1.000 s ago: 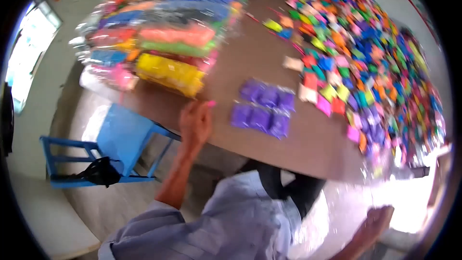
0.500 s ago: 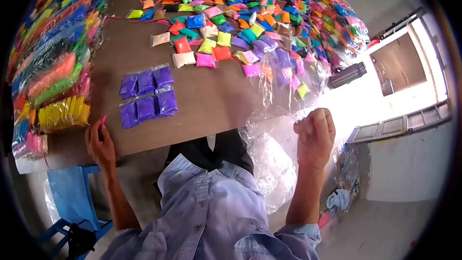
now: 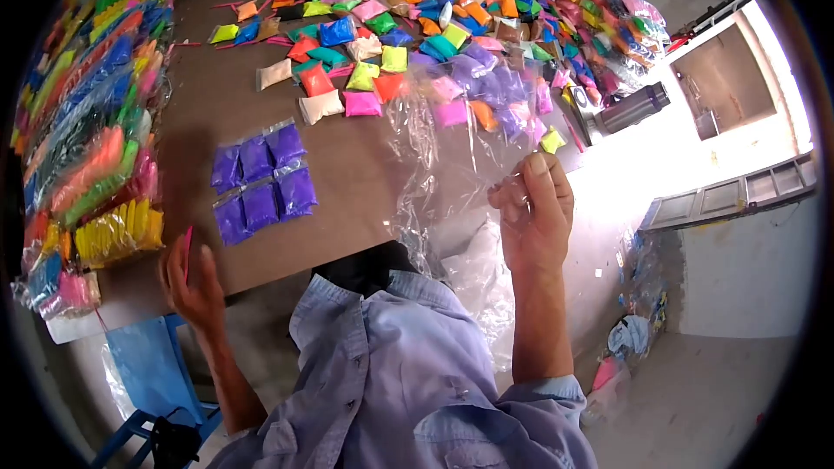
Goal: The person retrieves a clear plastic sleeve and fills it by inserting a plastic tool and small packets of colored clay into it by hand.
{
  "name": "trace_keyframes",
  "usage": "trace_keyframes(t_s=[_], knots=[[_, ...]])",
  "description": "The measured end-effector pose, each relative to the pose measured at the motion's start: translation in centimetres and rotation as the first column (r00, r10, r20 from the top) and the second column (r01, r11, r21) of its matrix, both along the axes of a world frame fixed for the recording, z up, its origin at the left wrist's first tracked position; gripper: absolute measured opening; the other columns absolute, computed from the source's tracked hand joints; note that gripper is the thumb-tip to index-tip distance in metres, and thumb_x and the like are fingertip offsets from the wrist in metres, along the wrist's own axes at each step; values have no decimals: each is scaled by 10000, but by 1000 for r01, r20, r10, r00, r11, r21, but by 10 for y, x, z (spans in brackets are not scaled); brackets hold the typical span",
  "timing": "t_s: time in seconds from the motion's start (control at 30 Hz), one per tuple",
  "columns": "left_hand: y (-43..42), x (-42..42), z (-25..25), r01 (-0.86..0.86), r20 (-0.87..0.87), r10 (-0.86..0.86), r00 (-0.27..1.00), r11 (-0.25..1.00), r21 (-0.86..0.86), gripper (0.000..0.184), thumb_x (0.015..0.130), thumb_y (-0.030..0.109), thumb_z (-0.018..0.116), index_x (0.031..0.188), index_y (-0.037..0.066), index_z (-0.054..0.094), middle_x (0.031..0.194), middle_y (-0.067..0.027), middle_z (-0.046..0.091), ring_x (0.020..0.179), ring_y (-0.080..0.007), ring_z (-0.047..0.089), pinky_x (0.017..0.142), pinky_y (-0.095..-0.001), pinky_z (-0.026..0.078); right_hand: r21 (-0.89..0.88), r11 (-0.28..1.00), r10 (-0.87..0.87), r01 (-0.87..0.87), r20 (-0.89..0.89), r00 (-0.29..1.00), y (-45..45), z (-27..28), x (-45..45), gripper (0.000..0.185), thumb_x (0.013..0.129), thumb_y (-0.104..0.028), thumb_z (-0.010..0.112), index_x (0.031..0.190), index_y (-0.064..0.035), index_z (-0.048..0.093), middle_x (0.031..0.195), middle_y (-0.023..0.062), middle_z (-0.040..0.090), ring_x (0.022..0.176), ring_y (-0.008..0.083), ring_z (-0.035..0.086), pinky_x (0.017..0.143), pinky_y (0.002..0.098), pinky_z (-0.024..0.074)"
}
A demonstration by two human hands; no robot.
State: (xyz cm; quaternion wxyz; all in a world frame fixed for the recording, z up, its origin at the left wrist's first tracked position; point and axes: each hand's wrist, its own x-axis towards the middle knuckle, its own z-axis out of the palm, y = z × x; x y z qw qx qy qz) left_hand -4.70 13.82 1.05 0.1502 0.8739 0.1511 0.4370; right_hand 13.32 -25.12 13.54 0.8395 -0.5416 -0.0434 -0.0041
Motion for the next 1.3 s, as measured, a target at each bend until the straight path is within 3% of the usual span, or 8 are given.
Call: trace_keyframes(t_s=[0.07, 0.2, 0.4, 0.6, 0.87, 1.03, 1.13, 1.3], knots=[[-43, 13, 28, 250, -14, -279, 960, 881, -402, 500, 896, 146, 821, 1347, -15, 675, 1274, -166, 706, 1114, -317, 690, 978, -427, 563, -10, 1000, 5, -5, 5, 1000, 7, 1, 6, 204, 1132, -249, 604, 996, -98, 603, 714, -38, 504, 585, 64, 449, 720, 307, 512], [-128, 91, 65, 550, 49, -647, 761, 603, -578, 703, 769, 223, 939, 1381, 15, 662, 1283, -181, 726, 1130, -355, 714, 1016, -421, 554, 28, 999, 19, -20, 36, 999, 13, -1, 8, 237, 1134, -260, 603, 972, -87, 589, 722, -30, 513, 601, 62, 458, 720, 314, 511], [-194, 169, 27, 444, 187, -826, 532, 84, -892, 492, 907, 263, 870, 1288, -1, 706, 1208, -114, 766, 1113, -218, 721, 975, -385, 560, 77, 997, 11, -10, -11, 1000, -20, -20, -10, 213, 1110, -228, 650, 974, -84, 573, 829, -10, 523, 629, 71, 474, 638, 265, 484], [-216, 178, 1, 343, 237, -701, 673, 11, -939, 141, 1006, 90, 769, 1104, -8, 740, 945, -51, 784, 866, -99, 736, 787, -265, 595, -17, 988, -150, 154, 132, 980, -64, -41, -15, 190, 1110, -197, 640, 1000, -51, 591, 857, 42, 622, 648, 87, 523, 625, 277, 482], [-220, 180, 16, 378, -85, -687, 722, 494, -783, 156, 1003, 150, 745, 1072, 10, 745, 799, -65, 736, 711, -86, 661, 644, -306, 527, -373, 598, -593, 709, 389, 705, -81, -45, -18, 126, 1100, -83, 582, 1135, 24, 637, 1005, 58, 645, 889, 110, 590, 830, 283, 510], [-227, 185, 18, 411, -147, -683, 716, 582, -701, 128, 983, 141, 757, 1027, 20, 756, 866, -113, 708, 760, -205, 720, 685, -352, 554, -734, 608, 136, 302, 471, 872, -78, -5, -32, 127, 891, -16, 764, 1011, 21, 744, 975, 172, 728, 886, 292, 742, 761, 369, 583], [-236, 182, 38, 600, -198, -723, 662, 669, -438, 103, 964, 97, 752, 1046, 35, 756, 941, -122, 705, 842, -302, 740, 730, -388, 582, -800, 600, 333, 2, 251, 909, -52, -28, -23, 192, 963, -87, 701, 1143, -32, 736, 983, 163, 716, 880, 402, 707, 766, 462, 584], [-256, 167, 56, 724, -196, -810, 553, 584, -367, 206, 938, 42, 748, 1144, 43, 735, 1105, -119, 704, 911, -333, 736, 770, -410, 601, -888, 459, 413, -31, 183, 892, -53, -110, 15, 294, 966, -75, 682, 1253, -14, 701, 1010, 201, 710, 883, 411, 705, 781, 444, 582]])
